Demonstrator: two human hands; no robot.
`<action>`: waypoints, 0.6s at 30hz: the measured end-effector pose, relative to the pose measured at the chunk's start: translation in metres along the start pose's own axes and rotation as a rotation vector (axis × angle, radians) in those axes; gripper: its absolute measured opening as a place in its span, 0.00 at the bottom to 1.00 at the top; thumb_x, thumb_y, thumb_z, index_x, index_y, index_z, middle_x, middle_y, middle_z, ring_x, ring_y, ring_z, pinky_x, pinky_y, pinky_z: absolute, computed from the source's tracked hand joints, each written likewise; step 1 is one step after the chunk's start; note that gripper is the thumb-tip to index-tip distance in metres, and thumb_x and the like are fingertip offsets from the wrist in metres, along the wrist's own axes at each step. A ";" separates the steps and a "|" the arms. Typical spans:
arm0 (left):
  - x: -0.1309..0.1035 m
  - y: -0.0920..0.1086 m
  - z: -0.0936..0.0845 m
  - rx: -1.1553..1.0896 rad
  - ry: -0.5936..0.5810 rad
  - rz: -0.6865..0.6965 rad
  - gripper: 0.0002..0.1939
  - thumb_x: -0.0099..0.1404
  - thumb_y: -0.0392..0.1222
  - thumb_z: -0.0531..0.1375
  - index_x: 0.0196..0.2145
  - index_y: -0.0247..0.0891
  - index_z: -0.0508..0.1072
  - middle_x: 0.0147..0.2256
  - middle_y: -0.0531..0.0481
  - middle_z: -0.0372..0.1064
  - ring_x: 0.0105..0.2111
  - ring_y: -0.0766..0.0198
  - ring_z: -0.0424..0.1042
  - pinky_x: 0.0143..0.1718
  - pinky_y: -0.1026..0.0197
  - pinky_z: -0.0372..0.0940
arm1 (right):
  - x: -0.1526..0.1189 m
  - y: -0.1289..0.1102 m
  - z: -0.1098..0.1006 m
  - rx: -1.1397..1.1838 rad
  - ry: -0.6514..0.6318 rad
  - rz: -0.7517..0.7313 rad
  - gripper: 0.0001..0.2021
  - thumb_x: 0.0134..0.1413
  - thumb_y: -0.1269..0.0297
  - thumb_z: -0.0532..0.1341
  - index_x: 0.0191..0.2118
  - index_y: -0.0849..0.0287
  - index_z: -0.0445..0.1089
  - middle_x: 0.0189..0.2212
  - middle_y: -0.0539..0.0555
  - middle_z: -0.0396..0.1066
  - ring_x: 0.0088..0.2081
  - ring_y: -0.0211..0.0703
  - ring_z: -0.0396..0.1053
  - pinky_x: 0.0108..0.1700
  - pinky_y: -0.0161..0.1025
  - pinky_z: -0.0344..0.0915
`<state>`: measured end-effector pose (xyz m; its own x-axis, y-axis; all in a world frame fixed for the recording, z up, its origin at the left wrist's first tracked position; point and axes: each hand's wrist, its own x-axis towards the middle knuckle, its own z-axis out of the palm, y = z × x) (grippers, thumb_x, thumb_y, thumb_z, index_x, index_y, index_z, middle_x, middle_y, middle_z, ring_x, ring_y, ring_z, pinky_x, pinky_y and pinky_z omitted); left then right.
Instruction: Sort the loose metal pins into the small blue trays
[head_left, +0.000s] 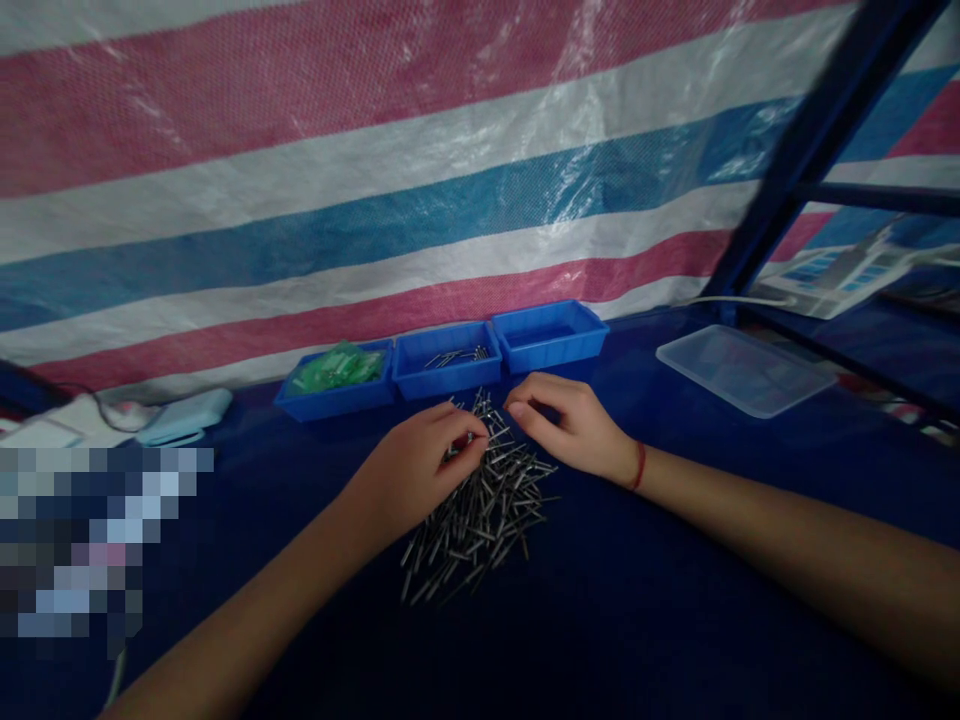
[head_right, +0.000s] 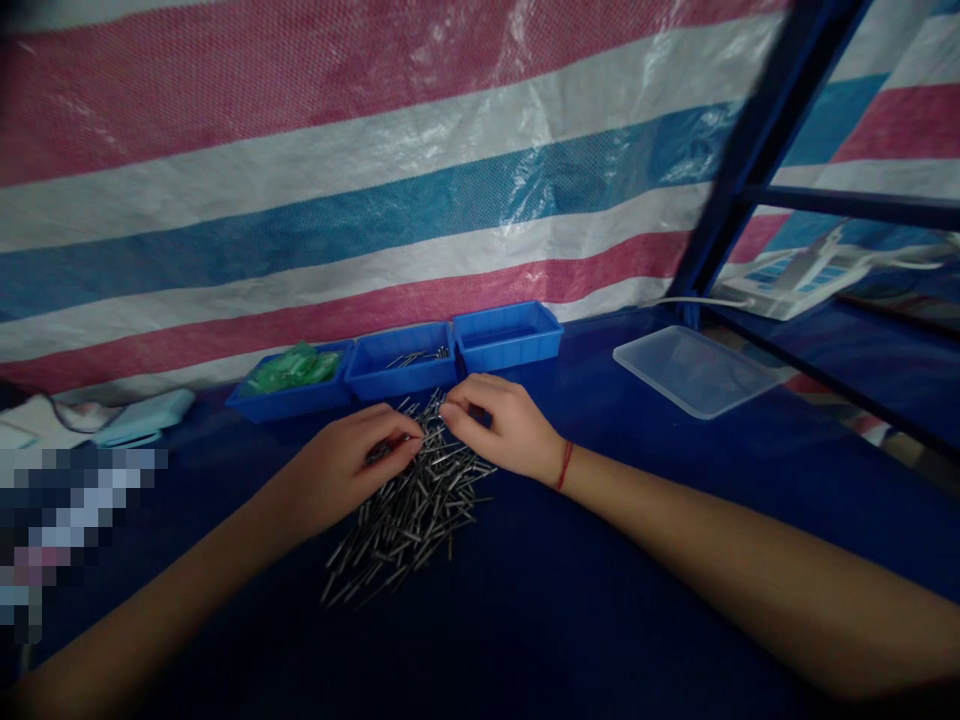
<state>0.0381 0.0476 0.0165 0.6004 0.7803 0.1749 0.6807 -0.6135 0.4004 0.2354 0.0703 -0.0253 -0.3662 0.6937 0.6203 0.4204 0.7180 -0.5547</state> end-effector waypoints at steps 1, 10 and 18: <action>-0.006 0.001 0.002 -0.108 0.033 -0.066 0.08 0.65 0.39 0.53 0.35 0.37 0.71 0.31 0.52 0.67 0.30 0.66 0.67 0.32 0.63 0.61 | -0.001 -0.005 0.001 -0.016 0.027 -0.032 0.10 0.57 0.64 0.54 0.27 0.61 0.65 0.24 0.51 0.66 0.28 0.35 0.62 0.32 0.36 0.60; -0.033 0.018 0.009 -0.381 0.193 -0.186 0.06 0.64 0.40 0.54 0.34 0.39 0.71 0.28 0.54 0.66 0.27 0.68 0.65 0.28 0.65 0.59 | -0.012 -0.040 0.010 0.123 -0.016 0.051 0.12 0.56 0.63 0.56 0.23 0.59 0.59 0.19 0.47 0.57 0.22 0.32 0.55 0.24 0.33 0.54; -0.036 0.014 0.016 -0.222 0.242 -0.026 0.05 0.65 0.37 0.55 0.38 0.38 0.69 0.33 0.52 0.65 0.34 0.66 0.67 0.37 0.61 0.61 | -0.016 -0.044 0.014 0.172 -0.065 0.100 0.10 0.59 0.66 0.53 0.27 0.60 0.63 0.23 0.48 0.61 0.25 0.33 0.59 0.28 0.34 0.58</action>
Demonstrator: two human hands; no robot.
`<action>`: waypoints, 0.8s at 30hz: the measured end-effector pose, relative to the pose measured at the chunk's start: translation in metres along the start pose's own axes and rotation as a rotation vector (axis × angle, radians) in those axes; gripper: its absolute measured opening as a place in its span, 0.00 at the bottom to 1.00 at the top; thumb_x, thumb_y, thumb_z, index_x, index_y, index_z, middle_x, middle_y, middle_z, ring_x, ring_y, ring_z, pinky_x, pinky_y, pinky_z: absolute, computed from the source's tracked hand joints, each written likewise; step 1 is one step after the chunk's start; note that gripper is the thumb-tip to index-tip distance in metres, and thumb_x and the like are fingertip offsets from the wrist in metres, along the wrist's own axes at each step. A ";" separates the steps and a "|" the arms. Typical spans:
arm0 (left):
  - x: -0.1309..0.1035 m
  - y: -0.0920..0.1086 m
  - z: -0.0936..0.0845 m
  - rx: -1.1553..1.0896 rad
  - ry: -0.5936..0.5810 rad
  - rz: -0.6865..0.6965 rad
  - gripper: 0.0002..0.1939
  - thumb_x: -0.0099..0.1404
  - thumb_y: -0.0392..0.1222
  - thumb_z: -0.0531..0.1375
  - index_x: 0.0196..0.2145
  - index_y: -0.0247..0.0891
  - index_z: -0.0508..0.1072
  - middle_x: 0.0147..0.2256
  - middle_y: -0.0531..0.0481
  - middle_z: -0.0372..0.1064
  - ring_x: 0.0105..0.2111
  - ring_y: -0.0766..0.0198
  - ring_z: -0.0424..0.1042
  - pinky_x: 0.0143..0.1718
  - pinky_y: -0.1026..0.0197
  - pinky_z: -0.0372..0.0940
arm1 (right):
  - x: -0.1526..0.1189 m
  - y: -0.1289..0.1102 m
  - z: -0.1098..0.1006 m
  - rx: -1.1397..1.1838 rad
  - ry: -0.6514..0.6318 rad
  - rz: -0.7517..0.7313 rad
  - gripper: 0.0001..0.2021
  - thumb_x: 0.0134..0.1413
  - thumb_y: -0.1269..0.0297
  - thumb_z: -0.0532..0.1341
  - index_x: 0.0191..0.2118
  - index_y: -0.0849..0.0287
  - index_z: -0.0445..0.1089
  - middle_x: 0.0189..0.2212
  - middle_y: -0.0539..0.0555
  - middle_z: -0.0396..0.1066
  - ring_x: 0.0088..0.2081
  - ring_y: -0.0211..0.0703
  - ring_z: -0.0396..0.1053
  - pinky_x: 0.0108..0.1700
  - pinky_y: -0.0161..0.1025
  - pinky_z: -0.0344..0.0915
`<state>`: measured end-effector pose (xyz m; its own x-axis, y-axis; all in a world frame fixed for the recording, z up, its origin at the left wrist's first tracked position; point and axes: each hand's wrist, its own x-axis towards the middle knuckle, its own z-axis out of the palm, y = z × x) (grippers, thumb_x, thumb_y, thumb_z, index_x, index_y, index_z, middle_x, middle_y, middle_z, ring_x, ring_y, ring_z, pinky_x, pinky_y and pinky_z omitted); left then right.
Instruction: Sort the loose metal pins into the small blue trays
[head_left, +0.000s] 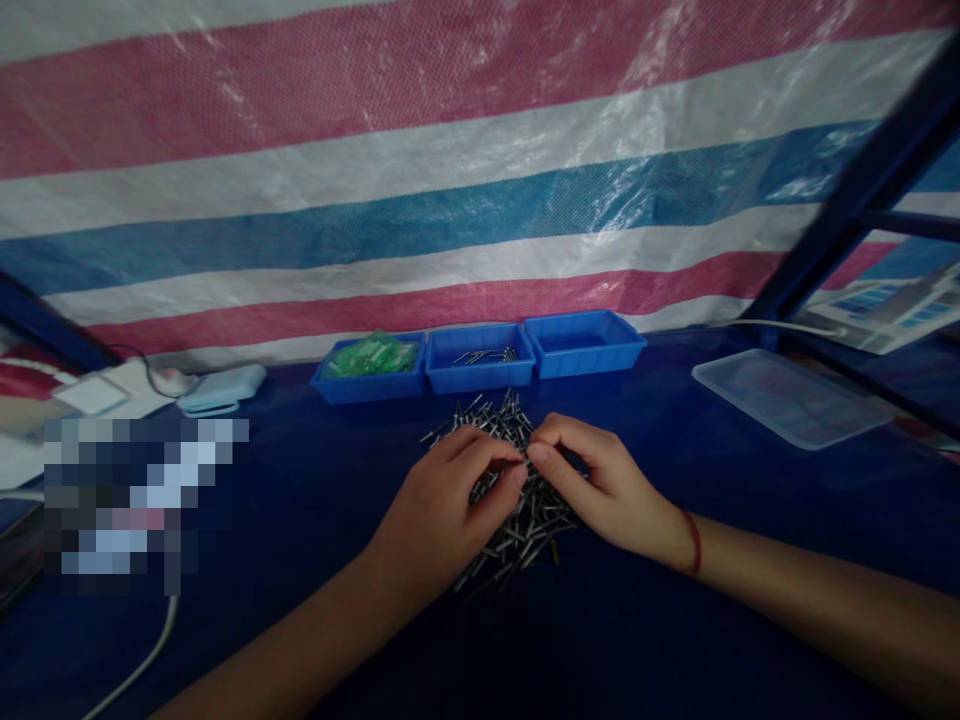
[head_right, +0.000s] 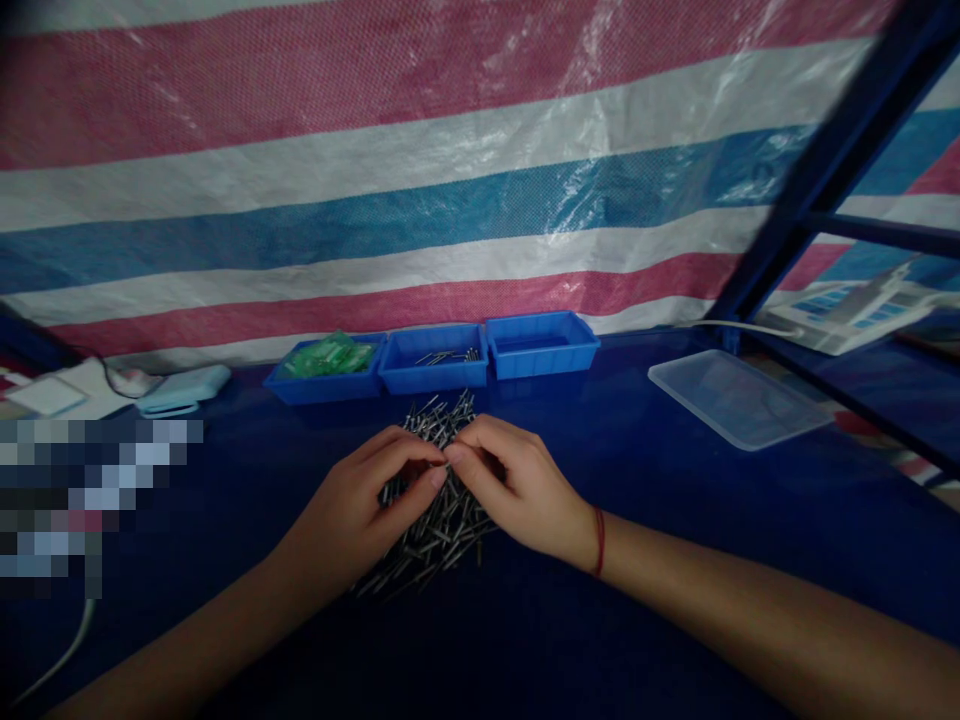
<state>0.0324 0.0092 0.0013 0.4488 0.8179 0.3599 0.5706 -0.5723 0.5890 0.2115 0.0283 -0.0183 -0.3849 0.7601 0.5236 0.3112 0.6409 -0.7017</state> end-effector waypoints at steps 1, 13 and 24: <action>0.000 0.000 0.001 0.002 0.000 0.000 0.05 0.65 0.38 0.55 0.38 0.39 0.69 0.33 0.52 0.65 0.34 0.66 0.67 0.37 0.61 0.61 | 0.000 0.000 0.000 -0.002 0.003 -0.001 0.09 0.59 0.66 0.53 0.28 0.60 0.64 0.23 0.48 0.62 0.26 0.33 0.60 0.29 0.34 0.59; -0.001 -0.003 0.003 0.002 0.081 -0.018 0.02 0.65 0.37 0.55 0.36 0.39 0.66 0.32 0.54 0.65 0.32 0.68 0.66 0.36 0.64 0.61 | -0.006 0.003 0.005 -0.037 0.032 -0.032 0.04 0.58 0.67 0.55 0.32 0.59 0.63 0.25 0.48 0.62 0.27 0.33 0.60 0.29 0.33 0.59; -0.001 -0.002 0.006 0.020 0.042 0.021 0.04 0.65 0.37 0.54 0.37 0.38 0.67 0.33 0.51 0.64 0.31 0.67 0.66 0.34 0.63 0.61 | -0.007 0.001 0.007 -0.031 0.077 -0.100 0.02 0.56 0.70 0.57 0.36 0.58 0.65 0.27 0.48 0.63 0.28 0.33 0.62 0.30 0.33 0.60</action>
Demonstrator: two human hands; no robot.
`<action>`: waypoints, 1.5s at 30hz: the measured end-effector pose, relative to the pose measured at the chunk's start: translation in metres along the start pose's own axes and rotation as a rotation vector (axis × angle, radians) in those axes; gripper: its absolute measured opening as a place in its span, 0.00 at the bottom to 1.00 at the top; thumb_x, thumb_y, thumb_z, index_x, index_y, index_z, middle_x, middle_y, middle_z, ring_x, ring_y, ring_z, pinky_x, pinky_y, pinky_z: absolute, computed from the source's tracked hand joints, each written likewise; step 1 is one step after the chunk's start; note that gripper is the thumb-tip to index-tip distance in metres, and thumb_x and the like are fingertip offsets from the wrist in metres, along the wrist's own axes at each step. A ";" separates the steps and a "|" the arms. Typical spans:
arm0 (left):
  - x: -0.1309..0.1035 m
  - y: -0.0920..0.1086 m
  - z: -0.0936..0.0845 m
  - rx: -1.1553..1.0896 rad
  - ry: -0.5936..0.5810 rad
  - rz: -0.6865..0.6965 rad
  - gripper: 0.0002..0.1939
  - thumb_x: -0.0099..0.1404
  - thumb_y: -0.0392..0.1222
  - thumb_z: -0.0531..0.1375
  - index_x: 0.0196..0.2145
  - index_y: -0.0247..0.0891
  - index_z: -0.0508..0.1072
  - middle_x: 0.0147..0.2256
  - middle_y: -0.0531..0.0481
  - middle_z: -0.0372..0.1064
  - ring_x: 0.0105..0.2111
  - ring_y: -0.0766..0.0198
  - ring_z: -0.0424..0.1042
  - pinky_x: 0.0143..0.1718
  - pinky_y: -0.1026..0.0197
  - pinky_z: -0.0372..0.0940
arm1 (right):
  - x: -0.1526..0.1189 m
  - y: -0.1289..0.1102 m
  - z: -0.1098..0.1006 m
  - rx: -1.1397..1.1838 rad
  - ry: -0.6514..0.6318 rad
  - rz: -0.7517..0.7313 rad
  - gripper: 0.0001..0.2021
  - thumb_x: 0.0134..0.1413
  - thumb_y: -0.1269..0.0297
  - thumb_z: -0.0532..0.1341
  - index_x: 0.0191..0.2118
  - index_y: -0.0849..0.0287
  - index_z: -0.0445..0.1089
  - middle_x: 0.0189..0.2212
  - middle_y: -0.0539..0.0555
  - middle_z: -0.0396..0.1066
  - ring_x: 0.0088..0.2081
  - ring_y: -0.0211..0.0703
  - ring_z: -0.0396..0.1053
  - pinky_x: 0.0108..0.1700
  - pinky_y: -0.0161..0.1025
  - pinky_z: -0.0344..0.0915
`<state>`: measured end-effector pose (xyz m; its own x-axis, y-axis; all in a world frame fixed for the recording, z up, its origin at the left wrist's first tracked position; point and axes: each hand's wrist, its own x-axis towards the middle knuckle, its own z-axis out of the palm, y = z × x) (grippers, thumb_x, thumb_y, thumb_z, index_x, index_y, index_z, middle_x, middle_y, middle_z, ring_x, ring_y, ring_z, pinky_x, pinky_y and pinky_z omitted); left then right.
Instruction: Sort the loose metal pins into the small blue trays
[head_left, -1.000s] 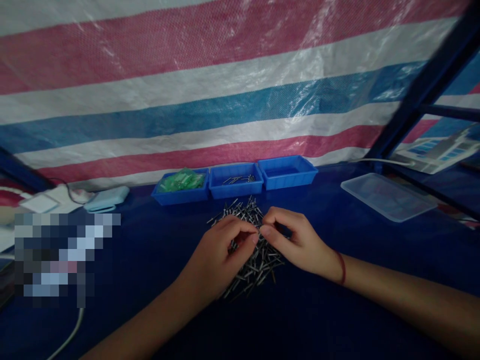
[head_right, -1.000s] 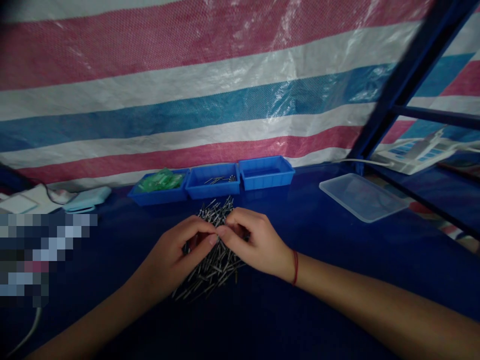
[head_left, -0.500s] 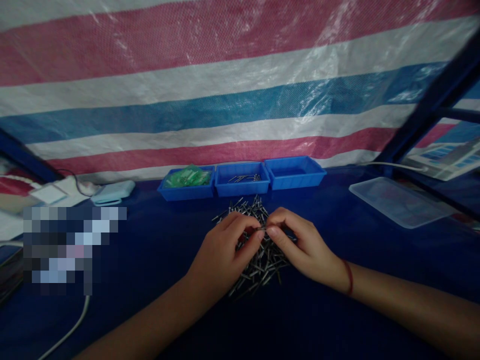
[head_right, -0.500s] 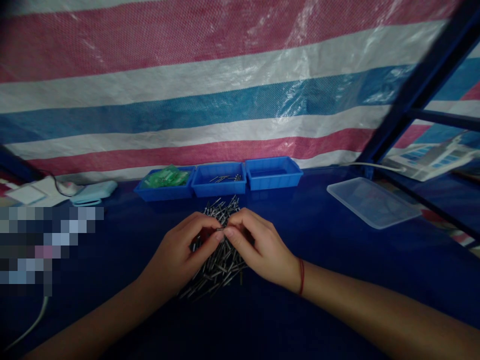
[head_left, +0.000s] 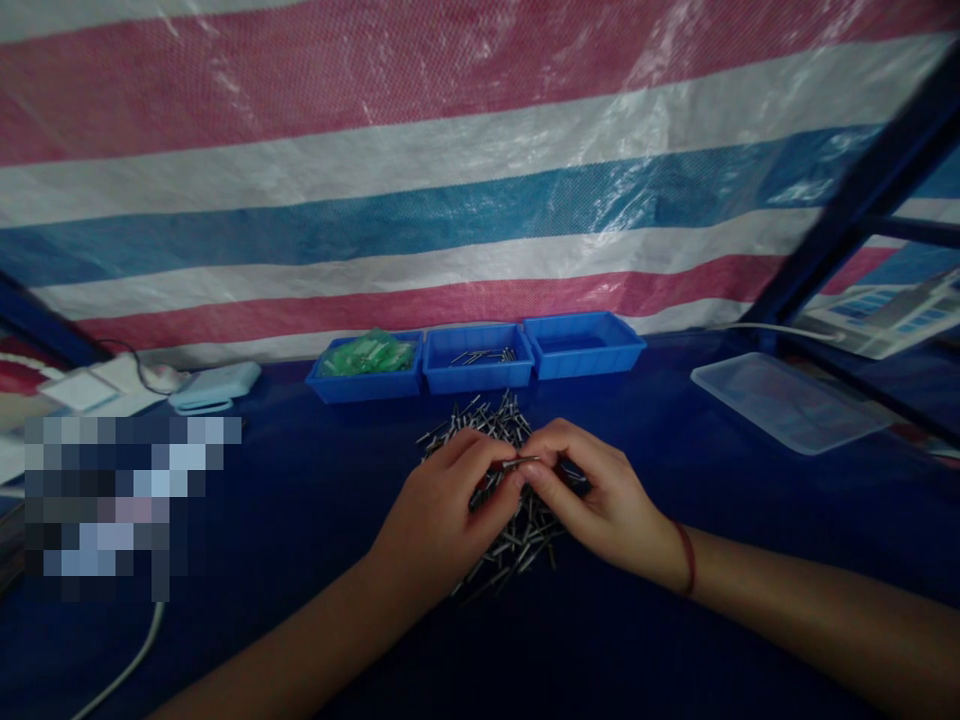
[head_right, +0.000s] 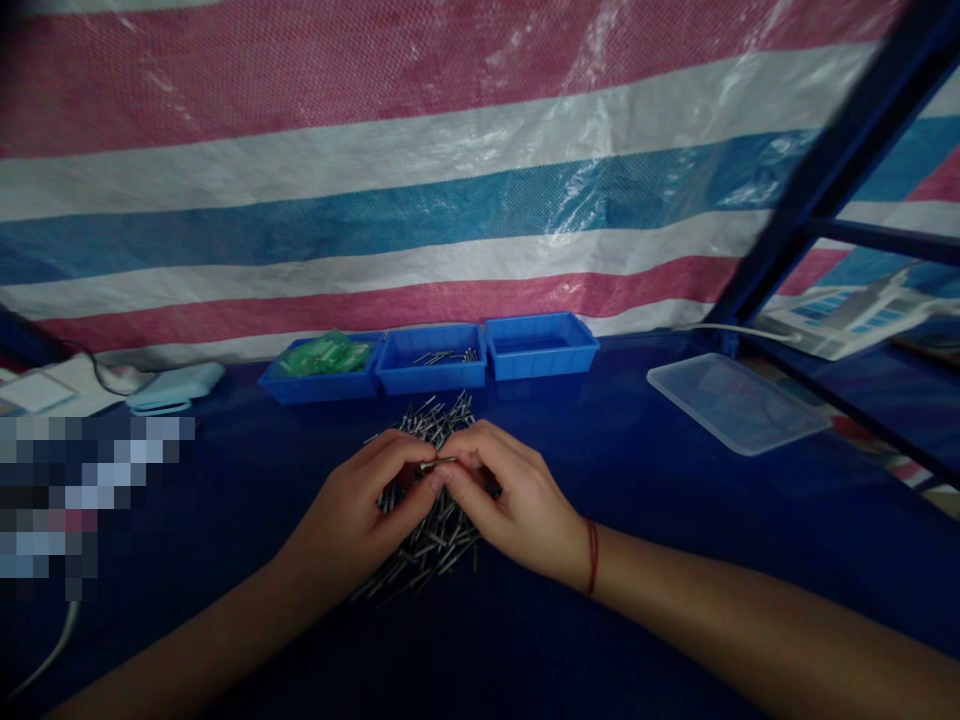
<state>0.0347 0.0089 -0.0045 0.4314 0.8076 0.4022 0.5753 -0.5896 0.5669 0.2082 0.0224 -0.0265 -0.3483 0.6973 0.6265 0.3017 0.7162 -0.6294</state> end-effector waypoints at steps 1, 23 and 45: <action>0.000 0.000 0.000 -0.002 -0.002 0.006 0.04 0.65 0.36 0.54 0.37 0.38 0.67 0.33 0.51 0.64 0.32 0.67 0.66 0.34 0.63 0.61 | 0.000 0.000 0.000 0.001 0.004 0.000 0.03 0.56 0.71 0.57 0.37 0.58 0.65 0.27 0.48 0.63 0.28 0.33 0.62 0.30 0.33 0.60; 0.001 -0.001 0.000 0.012 0.007 0.022 0.06 0.66 0.36 0.53 0.38 0.39 0.69 0.36 0.49 0.66 0.36 0.65 0.68 0.38 0.60 0.64 | -0.002 0.000 0.001 0.009 0.012 -0.025 0.05 0.56 0.73 0.55 0.38 0.57 0.62 0.28 0.50 0.64 0.28 0.34 0.64 0.29 0.34 0.62; -0.001 0.005 -0.005 -0.031 0.171 0.113 0.03 0.63 0.36 0.57 0.36 0.38 0.69 0.32 0.52 0.66 0.27 0.71 0.66 0.30 0.67 0.65 | 0.000 -0.001 0.000 -0.032 -0.087 -0.039 0.06 0.60 0.71 0.52 0.40 0.57 0.64 0.31 0.51 0.69 0.33 0.36 0.68 0.33 0.35 0.64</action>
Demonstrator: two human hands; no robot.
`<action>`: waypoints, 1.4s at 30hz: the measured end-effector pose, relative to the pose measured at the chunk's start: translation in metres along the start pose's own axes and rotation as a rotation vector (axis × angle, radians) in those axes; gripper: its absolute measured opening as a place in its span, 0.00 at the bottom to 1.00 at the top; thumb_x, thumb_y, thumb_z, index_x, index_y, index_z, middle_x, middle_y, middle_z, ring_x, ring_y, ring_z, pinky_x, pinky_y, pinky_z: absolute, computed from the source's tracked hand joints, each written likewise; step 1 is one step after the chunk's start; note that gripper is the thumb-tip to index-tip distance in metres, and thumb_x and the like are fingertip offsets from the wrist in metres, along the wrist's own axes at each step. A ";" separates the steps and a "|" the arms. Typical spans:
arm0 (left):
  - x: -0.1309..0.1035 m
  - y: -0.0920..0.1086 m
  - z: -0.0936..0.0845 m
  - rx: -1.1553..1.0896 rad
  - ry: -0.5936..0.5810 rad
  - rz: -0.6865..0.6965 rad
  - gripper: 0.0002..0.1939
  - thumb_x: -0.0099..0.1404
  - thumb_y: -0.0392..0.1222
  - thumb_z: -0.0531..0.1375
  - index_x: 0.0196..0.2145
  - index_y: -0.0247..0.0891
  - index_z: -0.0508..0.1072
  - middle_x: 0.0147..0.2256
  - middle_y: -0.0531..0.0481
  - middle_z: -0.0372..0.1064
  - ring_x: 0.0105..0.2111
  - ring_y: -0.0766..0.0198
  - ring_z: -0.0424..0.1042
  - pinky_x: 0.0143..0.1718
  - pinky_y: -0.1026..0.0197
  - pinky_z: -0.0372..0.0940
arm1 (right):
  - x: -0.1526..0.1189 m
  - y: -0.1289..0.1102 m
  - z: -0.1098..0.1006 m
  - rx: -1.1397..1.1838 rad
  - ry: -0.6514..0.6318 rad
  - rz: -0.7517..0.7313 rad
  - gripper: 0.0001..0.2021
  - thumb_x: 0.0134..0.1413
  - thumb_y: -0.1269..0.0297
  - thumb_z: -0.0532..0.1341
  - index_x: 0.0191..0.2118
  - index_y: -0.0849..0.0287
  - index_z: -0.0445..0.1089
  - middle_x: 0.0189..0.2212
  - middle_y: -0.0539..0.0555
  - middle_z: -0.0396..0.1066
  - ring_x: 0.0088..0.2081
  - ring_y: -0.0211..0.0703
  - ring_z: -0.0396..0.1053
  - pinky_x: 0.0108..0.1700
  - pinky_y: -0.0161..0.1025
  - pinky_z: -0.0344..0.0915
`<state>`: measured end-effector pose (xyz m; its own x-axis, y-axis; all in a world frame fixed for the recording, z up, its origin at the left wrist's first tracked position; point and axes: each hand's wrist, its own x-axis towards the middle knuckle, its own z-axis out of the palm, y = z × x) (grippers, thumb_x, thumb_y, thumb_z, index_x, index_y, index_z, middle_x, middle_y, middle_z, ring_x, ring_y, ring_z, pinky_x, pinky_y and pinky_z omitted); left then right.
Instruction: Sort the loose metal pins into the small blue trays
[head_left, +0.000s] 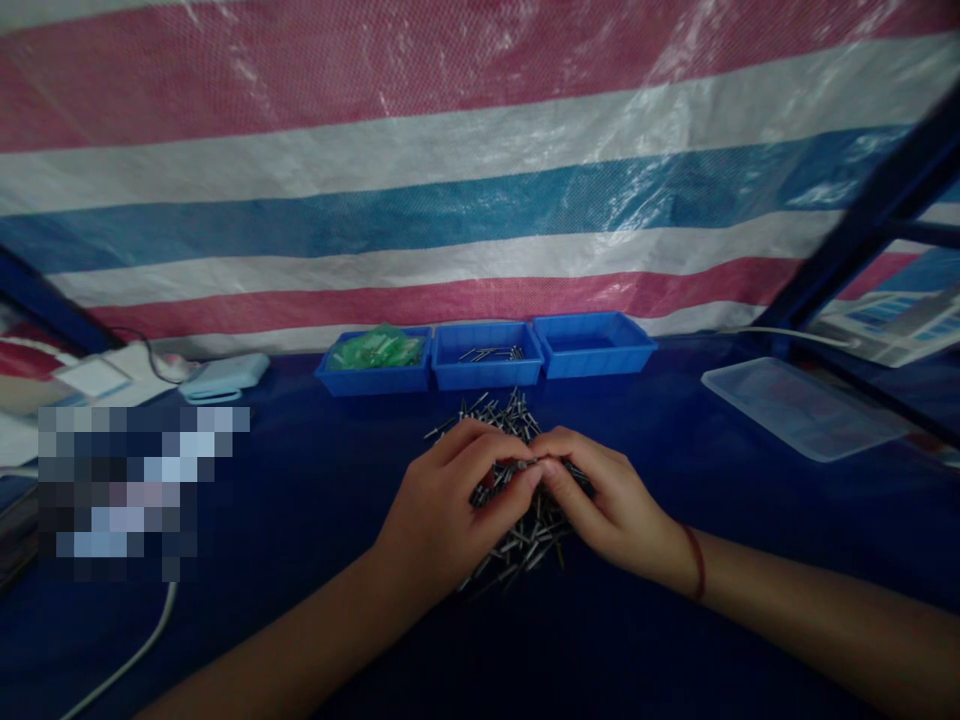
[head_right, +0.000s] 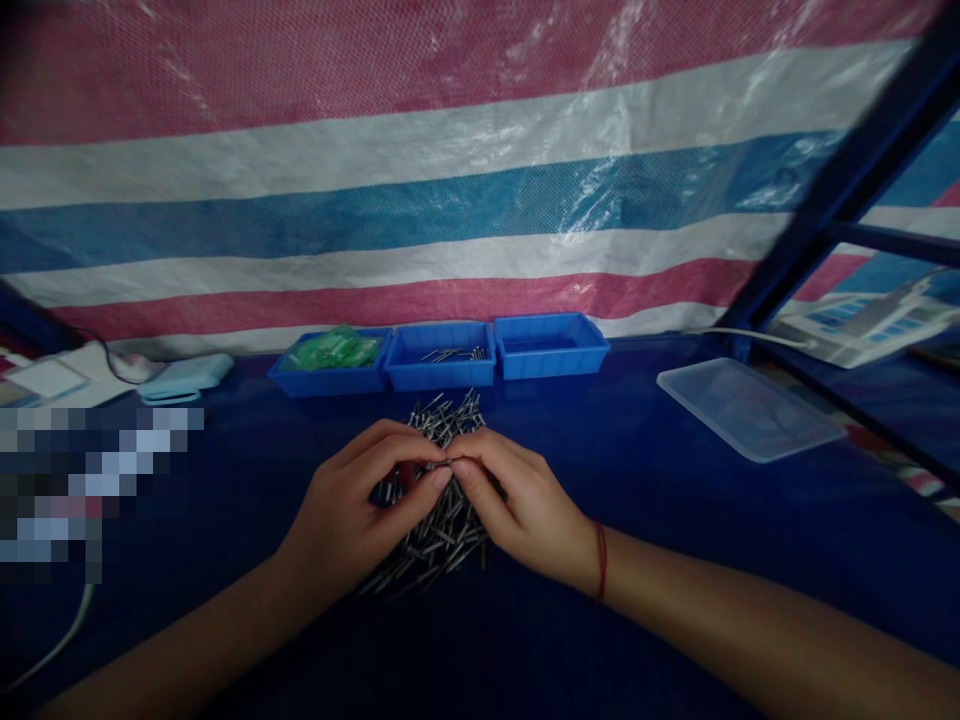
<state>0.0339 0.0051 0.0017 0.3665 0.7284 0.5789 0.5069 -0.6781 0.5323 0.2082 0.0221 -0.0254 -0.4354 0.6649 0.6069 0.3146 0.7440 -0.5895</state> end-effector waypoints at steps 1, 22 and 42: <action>0.000 0.000 -0.001 0.004 -0.003 0.000 0.03 0.64 0.37 0.57 0.36 0.38 0.69 0.32 0.52 0.66 0.27 0.70 0.66 0.30 0.67 0.65 | 0.001 0.000 -0.002 -0.015 -0.014 -0.016 0.06 0.60 0.71 0.51 0.40 0.57 0.64 0.31 0.51 0.70 0.32 0.37 0.68 0.33 0.36 0.64; 0.013 -0.046 -0.021 0.245 -0.083 -0.138 0.07 0.64 0.36 0.52 0.35 0.36 0.69 0.30 0.51 0.66 0.31 0.65 0.66 0.33 0.62 0.60 | 0.067 0.049 -0.022 -0.593 0.097 0.032 0.09 0.57 0.64 0.54 0.39 0.60 0.68 0.27 0.53 0.69 0.32 0.45 0.65 0.37 0.43 0.57; 0.066 -0.048 0.010 0.583 -0.530 0.127 0.11 0.67 0.38 0.52 0.39 0.40 0.74 0.33 0.48 0.68 0.35 0.61 0.69 0.34 0.61 0.62 | 0.025 0.069 -0.021 -0.222 -0.011 0.189 0.09 0.54 0.70 0.54 0.42 0.59 0.64 0.25 0.48 0.66 0.24 0.35 0.63 0.29 0.34 0.60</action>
<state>0.0420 0.0866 0.0081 0.6966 0.6983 0.1647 0.7093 -0.7048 -0.0120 0.2367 0.0918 -0.0394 -0.3605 0.7932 0.4908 0.5673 0.6041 -0.5597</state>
